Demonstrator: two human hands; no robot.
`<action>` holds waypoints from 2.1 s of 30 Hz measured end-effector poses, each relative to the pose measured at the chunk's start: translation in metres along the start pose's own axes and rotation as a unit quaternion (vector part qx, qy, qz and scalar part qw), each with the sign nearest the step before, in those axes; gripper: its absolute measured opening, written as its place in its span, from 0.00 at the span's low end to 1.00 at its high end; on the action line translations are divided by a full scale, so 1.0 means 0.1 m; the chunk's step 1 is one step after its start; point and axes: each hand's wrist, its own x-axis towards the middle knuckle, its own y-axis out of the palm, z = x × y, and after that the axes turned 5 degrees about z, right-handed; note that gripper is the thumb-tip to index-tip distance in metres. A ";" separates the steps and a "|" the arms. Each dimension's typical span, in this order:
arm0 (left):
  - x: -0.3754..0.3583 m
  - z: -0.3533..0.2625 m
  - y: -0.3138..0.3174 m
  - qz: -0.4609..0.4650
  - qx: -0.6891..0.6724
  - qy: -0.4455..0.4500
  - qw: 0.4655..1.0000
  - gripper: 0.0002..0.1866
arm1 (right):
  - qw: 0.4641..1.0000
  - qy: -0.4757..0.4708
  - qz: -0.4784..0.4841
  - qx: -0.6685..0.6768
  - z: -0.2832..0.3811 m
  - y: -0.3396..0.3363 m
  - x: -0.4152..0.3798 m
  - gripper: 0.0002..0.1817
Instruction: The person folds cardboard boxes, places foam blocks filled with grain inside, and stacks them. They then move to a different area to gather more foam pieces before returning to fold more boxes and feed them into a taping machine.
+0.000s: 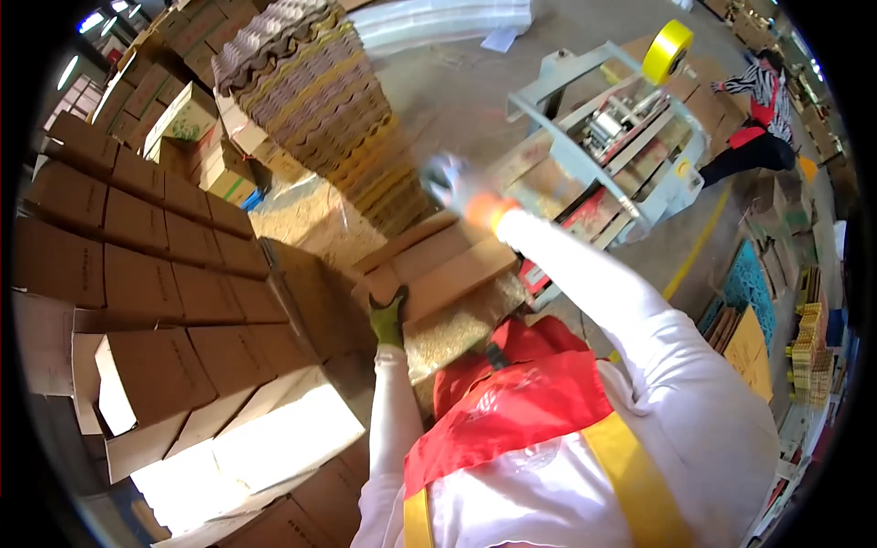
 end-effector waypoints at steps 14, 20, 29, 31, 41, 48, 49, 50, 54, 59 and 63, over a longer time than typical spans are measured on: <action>-0.51 -0.74 0.80 -0.014 0.040 0.003 0.999 0.34 | 0.985 -0.158 0.039 0.050 -0.47 0.52 -1.52 0.20; -0.26 -0.39 0.76 0.185 -0.058 -0.056 0.979 0.32 | 0.983 -0.080 0.166 -0.008 0.73 0.48 -0.60 0.35; -0.68 -1.18 -1.81 -0.237 -0.020 0.087 0.967 0.34 | 0.829 -0.447 -0.134 0.310 5.05 0.36 0.42 0.50; -0.72 -1.27 -2.28 -0.289 0.068 0.099 0.950 0.35 | 0.842 -0.430 -0.143 0.292 5.23 0.44 0.37 0.44; -0.17 -1.33 -2.47 -0.214 0.302 0.093 0.924 0.38 | 0.839 -0.371 -0.184 0.354 2.64 -1.06 0.06 0.17; -0.37 -0.93 -1.67 0.236 0.471 0.117 0.842 0.41 | 0.908 -0.277 0.132 0.285 0.53 -1.01 -0.61 0.19; -0.37 -1.11 -1.31 0.257 0.641 0.083 0.718 0.40 | 0.912 -0.267 0.155 0.270 0.29 -0.89 -0.70 0.20; -0.10 -0.37 -1.39 0.215 0.656 0.213 0.692 0.34 | 0.913 -0.259 0.179 0.258 0.07 -0.76 -0.81 0.20; -0.03 -0.53 -0.87 0.271 0.671 0.167 0.669 0.48 | 0.918 -0.217 0.258 0.208 -0.62 -0.29 -1.17 0.19; 0.15 -0.46 -0.49 0.305 -0.029 -0.128 0.943 0.24 | 0.918 -0.241 0.293 0.117 -0.62 -0.29 -1.34 0.21; 0.07 -0.59 -0.38 0.237 -0.163 -0.199 0.937 0.16 | 0.966 0.003 0.176 0.191 -0.43 -0.05 -1.31 0.26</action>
